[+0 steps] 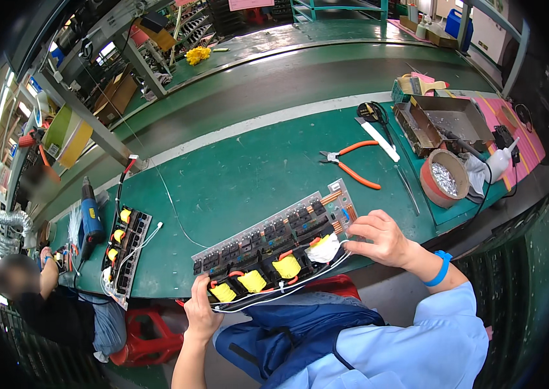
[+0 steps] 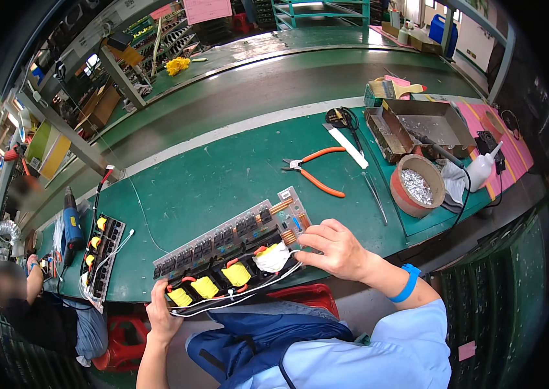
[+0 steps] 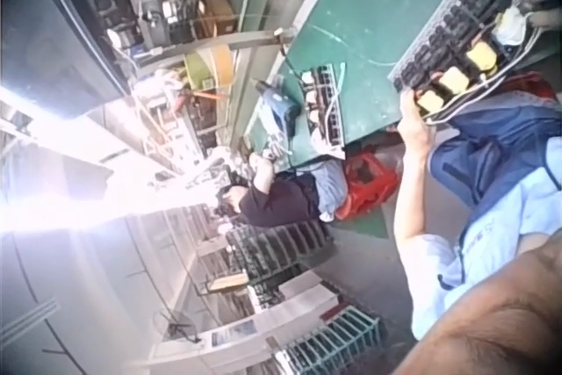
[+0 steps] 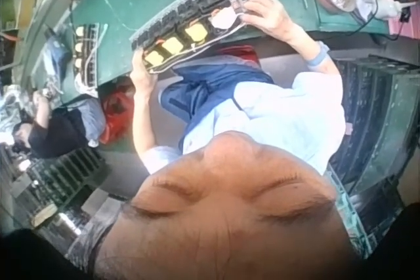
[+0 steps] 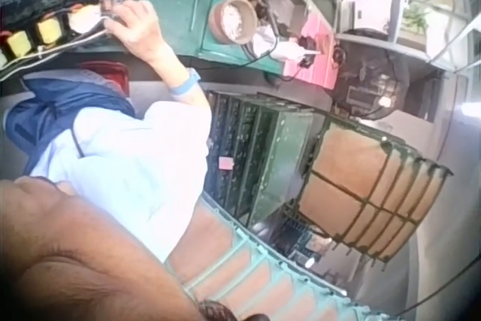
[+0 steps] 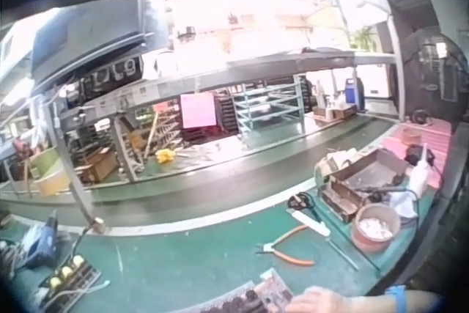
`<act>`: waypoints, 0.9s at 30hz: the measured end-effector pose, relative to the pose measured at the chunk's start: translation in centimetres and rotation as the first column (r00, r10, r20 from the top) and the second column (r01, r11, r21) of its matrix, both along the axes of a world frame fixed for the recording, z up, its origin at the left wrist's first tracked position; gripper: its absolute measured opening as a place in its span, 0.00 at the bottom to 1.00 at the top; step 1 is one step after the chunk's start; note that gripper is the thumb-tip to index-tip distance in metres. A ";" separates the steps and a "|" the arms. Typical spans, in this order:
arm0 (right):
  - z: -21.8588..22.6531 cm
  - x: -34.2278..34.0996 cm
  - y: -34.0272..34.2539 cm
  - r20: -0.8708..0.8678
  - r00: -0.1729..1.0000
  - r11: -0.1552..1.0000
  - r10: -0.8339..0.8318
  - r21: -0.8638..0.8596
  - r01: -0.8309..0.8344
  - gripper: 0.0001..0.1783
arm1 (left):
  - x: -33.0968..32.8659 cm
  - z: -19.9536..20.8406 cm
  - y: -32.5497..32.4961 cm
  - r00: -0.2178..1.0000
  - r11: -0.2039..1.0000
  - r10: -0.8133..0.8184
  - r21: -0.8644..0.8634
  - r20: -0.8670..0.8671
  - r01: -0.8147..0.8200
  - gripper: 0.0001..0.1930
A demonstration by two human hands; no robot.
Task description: The person solders electronic components onto a green circuit board at a workstation. This is done using a soldering iron and pliers.
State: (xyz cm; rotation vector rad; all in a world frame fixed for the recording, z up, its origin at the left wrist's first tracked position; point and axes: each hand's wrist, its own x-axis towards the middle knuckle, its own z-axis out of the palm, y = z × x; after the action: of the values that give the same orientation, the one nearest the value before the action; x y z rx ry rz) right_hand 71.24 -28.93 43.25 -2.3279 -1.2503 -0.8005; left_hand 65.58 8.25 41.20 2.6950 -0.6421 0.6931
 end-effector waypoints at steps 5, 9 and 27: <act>-0.1 0.2 0.3 0.094 0.995 1.000 -0.028 -0.003 0.028 0.05 | 0.0 0.4 -0.1 0.999 1.000 -0.012 -0.005 -0.037 0.012 0.31; 0.9 1.0 1.2 0.085 0.996 0.997 0.027 -0.077 -0.020 0.06 | -0.3 0.1 0.4 1.000 1.000 -0.005 -0.015 -0.018 0.004 0.31; 1.8 1.2 1.9 0.048 0.976 0.975 0.212 -0.074 -0.208 0.18 | -2.5 1.1 -0.3 0.993 1.000 0.008 0.020 0.117 -0.011 0.28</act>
State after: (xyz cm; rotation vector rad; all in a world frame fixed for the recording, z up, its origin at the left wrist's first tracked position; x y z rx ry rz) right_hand 72.44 -27.07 45.02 -2.1908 -1.5398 -0.7659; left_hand 63.12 7.98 42.28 2.6935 -0.6685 0.8561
